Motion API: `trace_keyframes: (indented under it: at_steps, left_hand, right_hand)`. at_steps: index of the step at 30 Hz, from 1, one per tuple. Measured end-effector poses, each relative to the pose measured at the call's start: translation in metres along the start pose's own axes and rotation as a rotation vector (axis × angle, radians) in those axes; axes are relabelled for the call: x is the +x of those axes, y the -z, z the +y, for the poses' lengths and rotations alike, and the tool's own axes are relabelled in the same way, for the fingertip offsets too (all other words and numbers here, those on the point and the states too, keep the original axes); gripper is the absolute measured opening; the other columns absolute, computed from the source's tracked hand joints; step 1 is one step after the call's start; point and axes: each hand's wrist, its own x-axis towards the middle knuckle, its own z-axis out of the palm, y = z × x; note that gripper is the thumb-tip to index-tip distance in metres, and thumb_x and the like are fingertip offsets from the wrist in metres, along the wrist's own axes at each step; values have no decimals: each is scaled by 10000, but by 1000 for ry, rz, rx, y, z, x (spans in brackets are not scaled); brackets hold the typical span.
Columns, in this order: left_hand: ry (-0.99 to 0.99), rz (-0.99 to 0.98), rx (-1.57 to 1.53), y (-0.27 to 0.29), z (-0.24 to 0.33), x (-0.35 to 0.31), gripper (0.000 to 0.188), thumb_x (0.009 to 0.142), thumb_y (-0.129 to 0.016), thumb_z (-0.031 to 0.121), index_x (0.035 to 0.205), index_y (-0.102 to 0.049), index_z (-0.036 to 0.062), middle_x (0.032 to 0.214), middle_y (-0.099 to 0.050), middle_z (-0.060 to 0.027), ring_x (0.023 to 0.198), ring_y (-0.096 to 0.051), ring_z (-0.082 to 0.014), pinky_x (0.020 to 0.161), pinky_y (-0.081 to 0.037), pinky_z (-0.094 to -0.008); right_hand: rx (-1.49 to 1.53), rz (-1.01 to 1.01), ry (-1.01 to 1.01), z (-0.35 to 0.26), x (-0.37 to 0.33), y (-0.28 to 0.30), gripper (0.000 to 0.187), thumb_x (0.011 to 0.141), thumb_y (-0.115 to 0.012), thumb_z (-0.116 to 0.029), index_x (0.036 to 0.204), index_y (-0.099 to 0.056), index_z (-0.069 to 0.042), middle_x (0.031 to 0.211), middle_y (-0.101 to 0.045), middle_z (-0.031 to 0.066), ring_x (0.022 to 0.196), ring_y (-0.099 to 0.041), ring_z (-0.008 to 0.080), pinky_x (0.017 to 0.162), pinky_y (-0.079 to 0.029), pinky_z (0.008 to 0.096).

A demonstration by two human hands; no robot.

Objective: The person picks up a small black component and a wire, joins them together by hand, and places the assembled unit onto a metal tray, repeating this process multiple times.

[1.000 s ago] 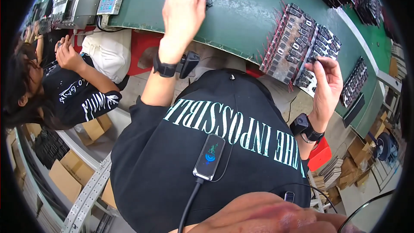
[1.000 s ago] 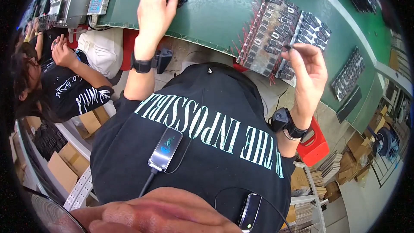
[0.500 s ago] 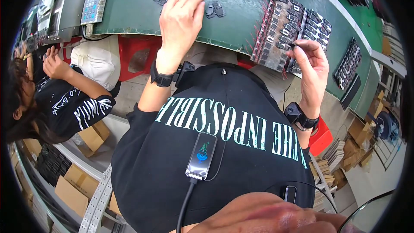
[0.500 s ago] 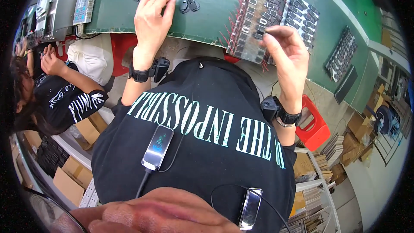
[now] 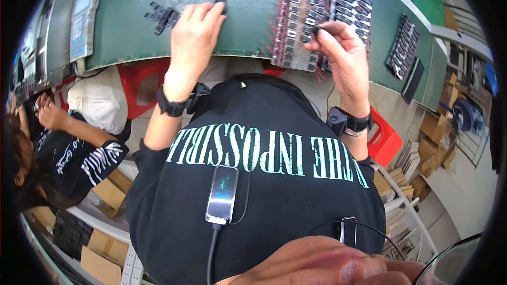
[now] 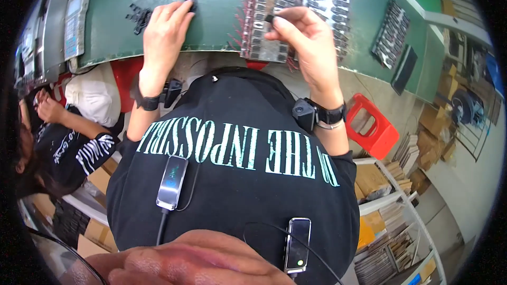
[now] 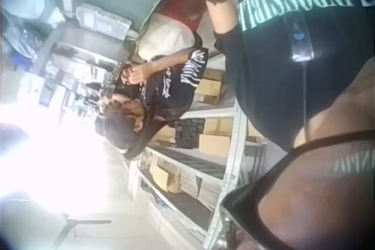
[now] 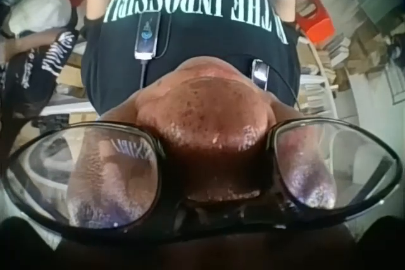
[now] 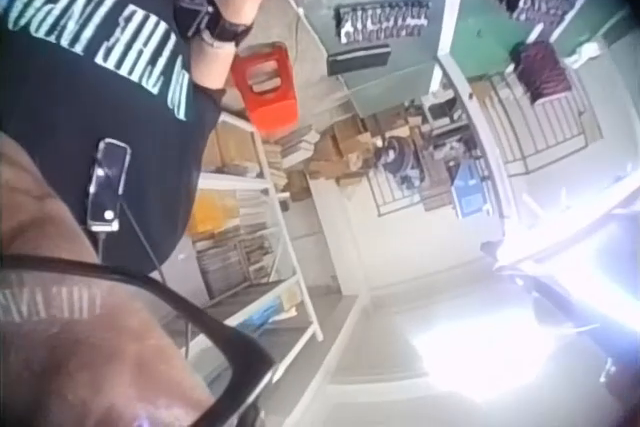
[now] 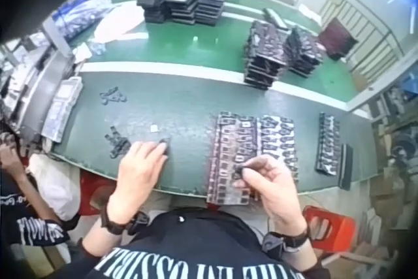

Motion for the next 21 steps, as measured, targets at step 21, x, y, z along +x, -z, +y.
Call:
trace_keyframes:
  at_steps: [21]
  left_hand:
    - [294, -70, -712, -3, 62, 25, 203, 876, -657, 86, 1070, -679, 33, 930, -717, -101, 799, -709, -236, 687, -559, -275]
  right_hand:
    - [-101, -21, 123, 9, 11, -29, 197, 898, -664, -54, 1070, -594, 12, 973, -652, 71, 831, -666, 145, 785, -524, 245]
